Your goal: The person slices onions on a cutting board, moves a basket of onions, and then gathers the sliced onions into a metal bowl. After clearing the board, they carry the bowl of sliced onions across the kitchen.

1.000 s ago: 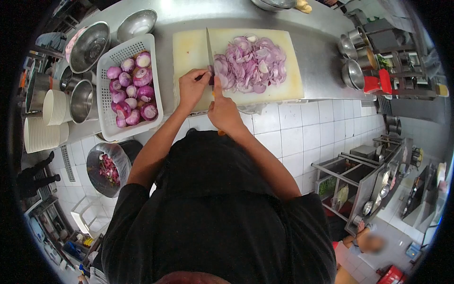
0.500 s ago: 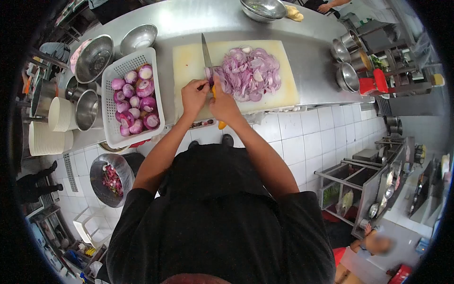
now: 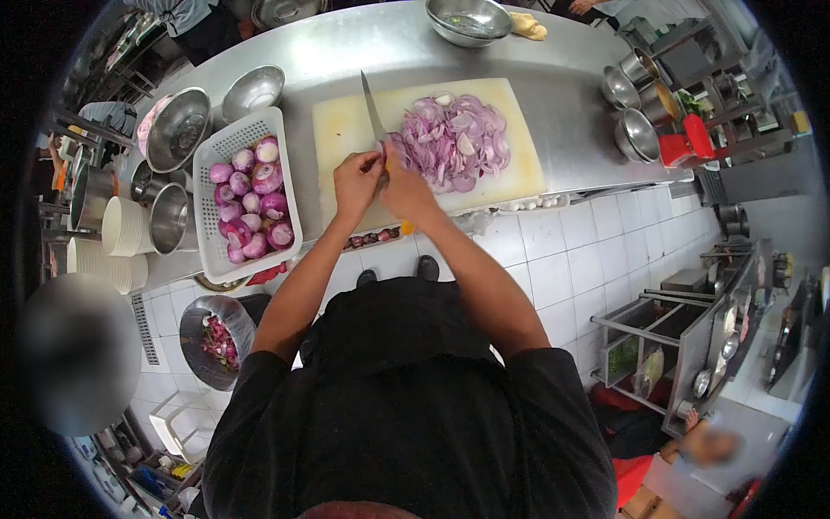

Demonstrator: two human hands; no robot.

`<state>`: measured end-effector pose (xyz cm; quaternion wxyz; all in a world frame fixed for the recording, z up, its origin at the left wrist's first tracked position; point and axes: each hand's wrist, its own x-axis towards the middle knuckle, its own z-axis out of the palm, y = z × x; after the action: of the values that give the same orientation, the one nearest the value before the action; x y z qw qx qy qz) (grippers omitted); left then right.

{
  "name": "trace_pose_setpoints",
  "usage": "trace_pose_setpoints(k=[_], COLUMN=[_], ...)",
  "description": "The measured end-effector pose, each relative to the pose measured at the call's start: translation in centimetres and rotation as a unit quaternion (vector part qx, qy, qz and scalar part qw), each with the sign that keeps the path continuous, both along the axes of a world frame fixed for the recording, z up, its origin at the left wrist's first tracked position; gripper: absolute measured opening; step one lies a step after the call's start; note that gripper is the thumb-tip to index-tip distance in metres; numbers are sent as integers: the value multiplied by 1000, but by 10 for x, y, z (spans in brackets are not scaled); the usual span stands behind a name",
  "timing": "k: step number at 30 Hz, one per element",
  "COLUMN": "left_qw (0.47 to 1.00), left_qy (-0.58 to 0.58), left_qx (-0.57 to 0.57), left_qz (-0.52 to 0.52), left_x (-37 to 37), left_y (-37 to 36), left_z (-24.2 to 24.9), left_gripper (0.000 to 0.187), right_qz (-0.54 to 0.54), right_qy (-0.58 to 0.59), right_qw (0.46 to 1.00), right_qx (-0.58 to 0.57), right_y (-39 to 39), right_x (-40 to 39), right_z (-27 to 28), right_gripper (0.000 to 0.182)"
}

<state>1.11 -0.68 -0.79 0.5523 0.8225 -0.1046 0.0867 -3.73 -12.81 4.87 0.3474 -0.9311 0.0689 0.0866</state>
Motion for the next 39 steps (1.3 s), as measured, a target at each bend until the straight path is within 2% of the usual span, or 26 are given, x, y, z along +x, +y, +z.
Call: trace_pose_setpoints(k=[1,4,5,8,11,15,18,22,24,28,31,35,38,39], left_qw=[1000,999,999,998,994,994,989,983,990,999,996,982,972,974], left_qy=[-2,9,20,48,59,103,125,137,84,23,10,-9,13,17], left_qx=[11,28,25,-35,-75,-40,-77,-105,-91,-42,-14,46,107,115], left_qz=[-9,-15,-8,38,49,28,-10,-61,-64,-1,87,186,209,194], left_x=[0,-5,-9,-20,-44,-72,-84,-92,-92,-97,-103,-113,-119,-119], left_y=[1,4,7,19,39,47,44,46,53,89,130,197,233,243], left_z=[2,7,11,23,39,55,65,84,84,101,105,108,114,109], left_gripper=[20,20,20,20,20,20,20,19,19,23,26,33,38,47], right_qz=[1,2,-4,29,24,29,21,-8,2,23,-10,16,44,55], right_qy=[9,-124,-55,-233,-15,-70,-51,-48,-78,-87,-22,-125,-131,-144], right_qw=[1000,991,997,972,999,997,998,999,997,996,999,991,988,985], right_qx=[13,-47,-49,-24,15,33,-24,-10,-15,-27,-24,-47,-68,-78], right_y=[-5,-13,-15,-13,8,13,0,-23,-33,-36,-32,-33,-25,-21], right_x=[4,3,-1,-20,-51,-72,-69,-55,-53,-45,-37,-27,-21,-21], right_z=[4,22,36,15,27,5,4,1,-11,-9,5,-14,-12,-11], right_gripper=[81,74,70,72,75,77,77,74,75,72,72,69,70,70])
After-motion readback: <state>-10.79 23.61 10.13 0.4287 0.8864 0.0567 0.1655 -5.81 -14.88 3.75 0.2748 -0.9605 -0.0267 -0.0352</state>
